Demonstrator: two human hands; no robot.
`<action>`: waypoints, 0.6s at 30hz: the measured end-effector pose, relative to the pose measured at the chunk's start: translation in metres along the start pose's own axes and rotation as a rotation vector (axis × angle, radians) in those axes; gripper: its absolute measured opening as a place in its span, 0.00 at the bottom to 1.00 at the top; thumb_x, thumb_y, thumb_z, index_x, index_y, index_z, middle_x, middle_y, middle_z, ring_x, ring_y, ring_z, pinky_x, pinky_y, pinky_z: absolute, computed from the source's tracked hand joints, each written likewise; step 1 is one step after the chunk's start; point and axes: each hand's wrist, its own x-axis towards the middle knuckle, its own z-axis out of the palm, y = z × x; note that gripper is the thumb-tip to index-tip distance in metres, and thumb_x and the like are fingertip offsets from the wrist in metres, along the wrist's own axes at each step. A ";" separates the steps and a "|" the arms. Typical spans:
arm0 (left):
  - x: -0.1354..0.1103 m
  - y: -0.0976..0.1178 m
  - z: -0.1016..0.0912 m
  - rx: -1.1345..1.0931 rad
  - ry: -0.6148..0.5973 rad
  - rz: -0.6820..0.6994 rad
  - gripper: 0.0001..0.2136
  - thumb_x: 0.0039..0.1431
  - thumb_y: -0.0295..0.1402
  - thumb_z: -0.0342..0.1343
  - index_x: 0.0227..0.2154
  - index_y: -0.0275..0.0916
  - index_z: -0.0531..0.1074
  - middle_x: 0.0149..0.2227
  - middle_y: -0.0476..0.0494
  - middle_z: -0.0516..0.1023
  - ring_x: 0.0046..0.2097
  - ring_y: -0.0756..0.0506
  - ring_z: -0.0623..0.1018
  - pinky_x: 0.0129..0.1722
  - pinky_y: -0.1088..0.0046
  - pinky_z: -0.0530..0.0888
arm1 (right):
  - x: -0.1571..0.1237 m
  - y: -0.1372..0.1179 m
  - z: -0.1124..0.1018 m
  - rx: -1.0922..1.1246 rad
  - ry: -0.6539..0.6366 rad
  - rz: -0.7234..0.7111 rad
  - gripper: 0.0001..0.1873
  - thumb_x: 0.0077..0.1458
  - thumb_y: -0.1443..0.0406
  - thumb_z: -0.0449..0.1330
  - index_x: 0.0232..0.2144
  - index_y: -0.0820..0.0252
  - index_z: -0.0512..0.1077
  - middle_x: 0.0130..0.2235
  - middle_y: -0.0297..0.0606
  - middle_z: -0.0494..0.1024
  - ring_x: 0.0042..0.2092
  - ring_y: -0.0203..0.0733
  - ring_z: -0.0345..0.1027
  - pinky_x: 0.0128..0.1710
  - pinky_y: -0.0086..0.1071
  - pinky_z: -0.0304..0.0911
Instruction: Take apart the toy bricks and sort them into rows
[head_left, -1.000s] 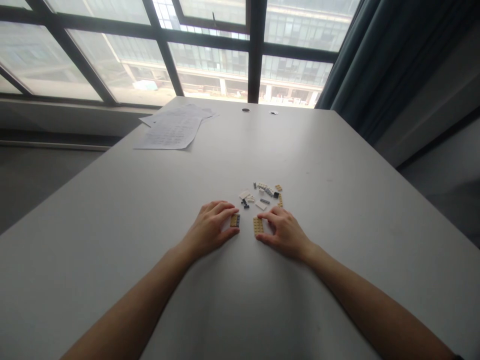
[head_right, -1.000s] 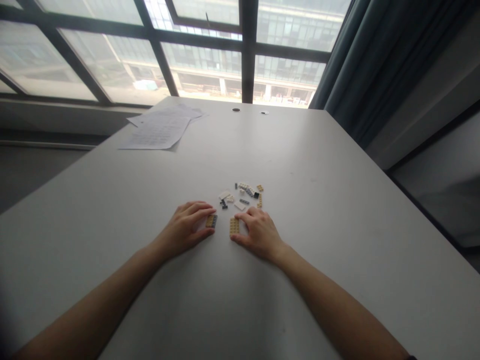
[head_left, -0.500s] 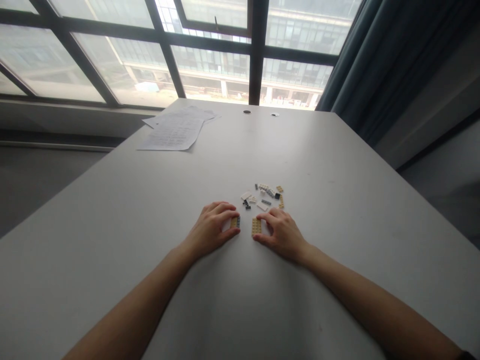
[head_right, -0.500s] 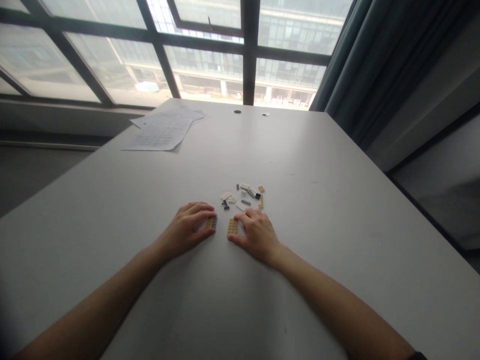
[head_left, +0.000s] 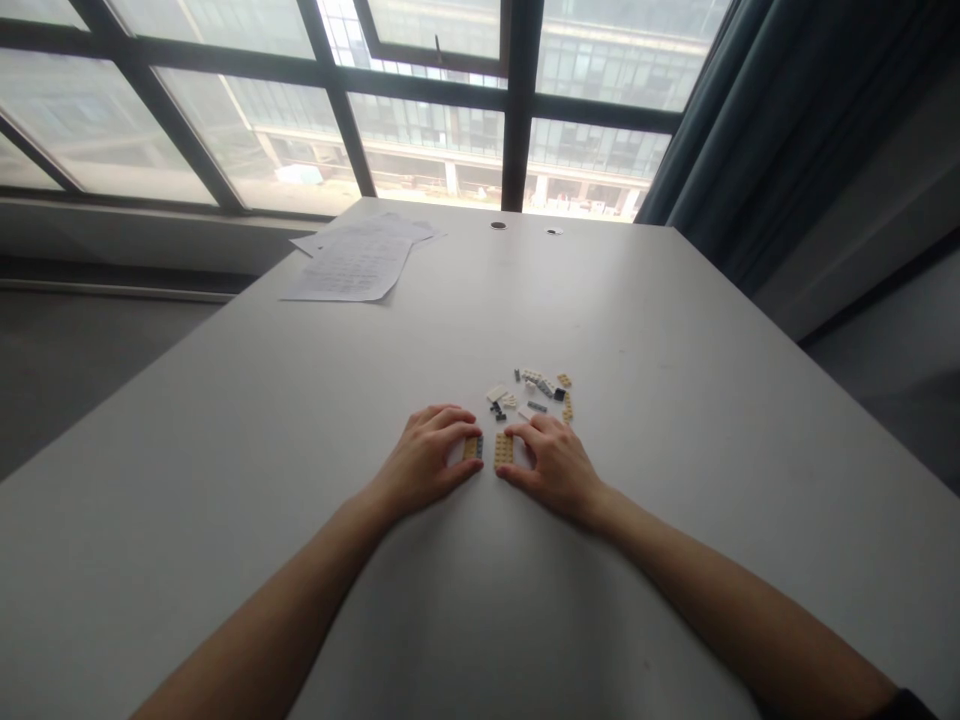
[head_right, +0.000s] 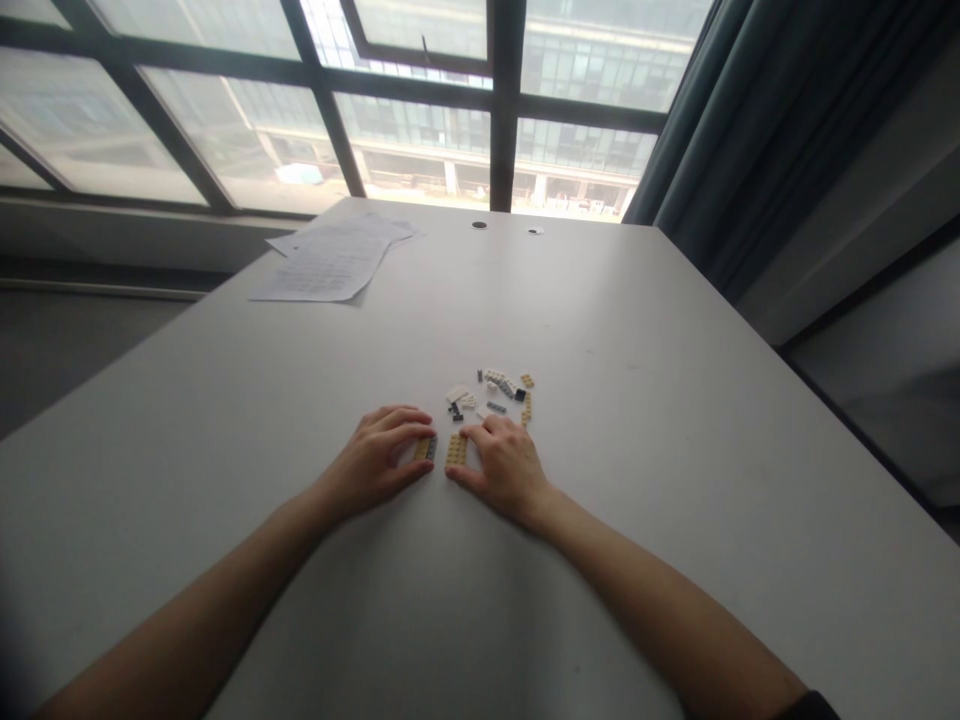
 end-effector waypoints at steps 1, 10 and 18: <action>0.000 0.000 0.000 0.001 -0.001 0.000 0.14 0.55 0.40 0.59 0.43 0.42 0.75 0.50 0.43 0.75 0.55 0.39 0.70 0.56 0.56 0.64 | 0.000 0.000 0.000 0.004 0.000 0.000 0.26 0.52 0.52 0.64 0.50 0.58 0.71 0.45 0.42 0.72 0.49 0.48 0.63 0.51 0.40 0.58; 0.000 0.000 0.000 0.007 -0.004 -0.017 0.16 0.55 0.42 0.60 0.45 0.42 0.74 0.50 0.41 0.75 0.55 0.38 0.70 0.56 0.55 0.63 | -0.004 0.009 -0.004 0.086 -0.025 -0.005 0.29 0.49 0.55 0.67 0.52 0.59 0.70 0.45 0.41 0.72 0.50 0.47 0.64 0.52 0.39 0.59; 0.001 -0.002 0.003 -0.009 0.007 -0.029 0.15 0.52 0.42 0.62 0.42 0.43 0.75 0.49 0.44 0.76 0.54 0.39 0.71 0.56 0.57 0.63 | -0.003 0.007 0.000 0.066 0.023 0.004 0.25 0.50 0.55 0.67 0.48 0.59 0.72 0.44 0.40 0.73 0.48 0.47 0.65 0.51 0.39 0.59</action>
